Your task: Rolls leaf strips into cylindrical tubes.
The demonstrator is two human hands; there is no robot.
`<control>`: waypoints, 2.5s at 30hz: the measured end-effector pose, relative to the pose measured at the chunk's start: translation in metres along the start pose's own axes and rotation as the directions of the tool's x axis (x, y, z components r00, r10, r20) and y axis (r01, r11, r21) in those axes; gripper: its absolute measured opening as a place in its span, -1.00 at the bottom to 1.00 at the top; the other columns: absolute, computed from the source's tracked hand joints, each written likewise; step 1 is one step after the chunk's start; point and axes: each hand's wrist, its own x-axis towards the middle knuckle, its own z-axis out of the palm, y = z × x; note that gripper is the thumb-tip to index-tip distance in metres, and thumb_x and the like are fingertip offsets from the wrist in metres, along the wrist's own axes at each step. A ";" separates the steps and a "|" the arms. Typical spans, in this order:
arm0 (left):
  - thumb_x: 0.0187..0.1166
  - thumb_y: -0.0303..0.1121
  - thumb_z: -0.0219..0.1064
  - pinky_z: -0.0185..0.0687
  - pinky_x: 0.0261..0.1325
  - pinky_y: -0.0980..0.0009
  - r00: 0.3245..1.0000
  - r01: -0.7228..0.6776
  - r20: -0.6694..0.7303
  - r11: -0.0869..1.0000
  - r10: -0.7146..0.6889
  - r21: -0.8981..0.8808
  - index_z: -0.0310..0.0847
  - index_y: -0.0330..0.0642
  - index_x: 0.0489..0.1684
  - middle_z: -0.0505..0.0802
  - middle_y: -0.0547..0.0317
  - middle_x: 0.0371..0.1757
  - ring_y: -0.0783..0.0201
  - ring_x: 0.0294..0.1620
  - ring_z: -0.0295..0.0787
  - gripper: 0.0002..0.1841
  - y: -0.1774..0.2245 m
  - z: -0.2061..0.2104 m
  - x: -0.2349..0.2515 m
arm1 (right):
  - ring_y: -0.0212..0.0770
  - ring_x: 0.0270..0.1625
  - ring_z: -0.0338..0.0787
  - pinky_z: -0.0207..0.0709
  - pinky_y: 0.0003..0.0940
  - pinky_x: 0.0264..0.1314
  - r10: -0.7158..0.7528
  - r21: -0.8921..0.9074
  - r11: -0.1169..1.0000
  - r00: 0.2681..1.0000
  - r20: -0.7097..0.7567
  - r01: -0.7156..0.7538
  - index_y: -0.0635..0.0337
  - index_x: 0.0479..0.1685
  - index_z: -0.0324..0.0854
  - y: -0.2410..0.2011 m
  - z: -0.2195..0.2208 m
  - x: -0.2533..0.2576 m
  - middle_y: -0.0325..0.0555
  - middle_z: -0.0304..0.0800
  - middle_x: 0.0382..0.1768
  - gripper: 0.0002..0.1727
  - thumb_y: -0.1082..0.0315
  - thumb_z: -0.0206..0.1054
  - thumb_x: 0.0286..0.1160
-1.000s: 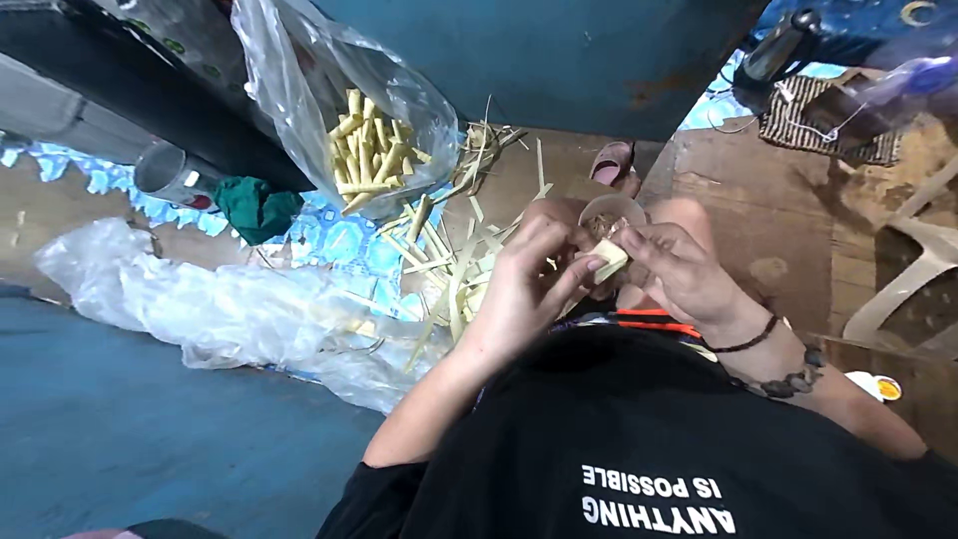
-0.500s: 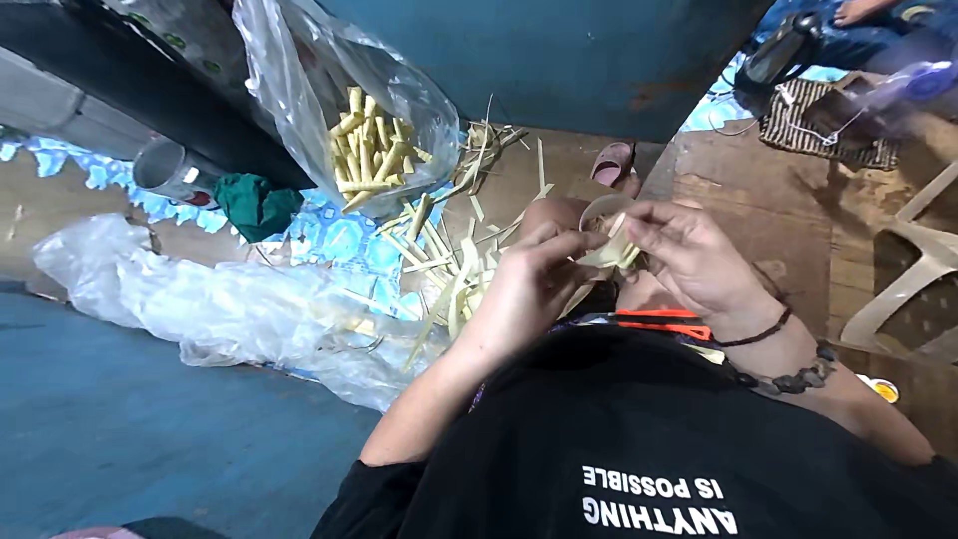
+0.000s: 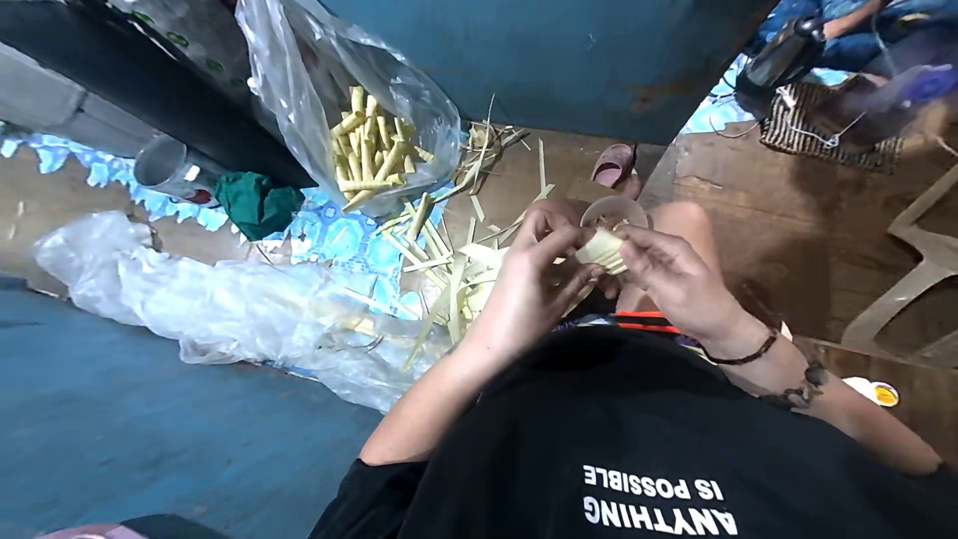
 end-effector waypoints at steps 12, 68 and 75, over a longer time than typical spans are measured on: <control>0.45 -0.59 0.49 0.87 -0.09 0.45 0.972 0.067 0.235 0.983 -0.026 -0.169 0.75 -0.36 -0.09 0.88 0.13 -0.21 0.41 -0.24 0.86 -0.85 -0.008 -0.011 0.006 | -0.43 -0.55 0.78 0.69 -0.60 -0.53 0.234 0.185 0.955 0.972 0.007 -0.232 0.08 0.24 0.63 -0.006 -0.001 -0.004 -0.20 0.85 -0.38 -0.59 0.23 -0.16 0.91; 0.39 -0.60 0.53 0.70 -0.31 0.60 0.922 0.283 0.347 0.907 -0.168 -0.313 0.73 -0.31 -0.08 0.87 0.23 -0.35 0.54 -0.45 0.74 -0.80 -0.036 -0.007 0.022 | -0.36 0.14 0.77 0.69 -0.43 0.21 -0.267 -0.516 0.842 0.953 -0.145 0.157 0.28 0.51 0.54 0.042 -0.027 -0.056 -0.06 0.75 0.21 -0.44 0.14 0.37 0.63; 0.41 -0.62 0.51 0.74 -0.25 0.56 0.919 0.284 0.361 0.899 -0.156 -0.334 0.72 -0.33 -0.07 0.88 0.19 -0.32 0.50 -0.41 0.77 -0.81 -0.038 -0.008 0.022 | -0.50 -0.18 0.84 0.74 -0.61 -0.11 -0.034 -0.209 0.978 0.969 -0.243 -0.018 0.15 0.44 0.59 0.036 -0.026 -0.060 -0.27 0.88 -0.10 -0.63 0.27 0.17 0.77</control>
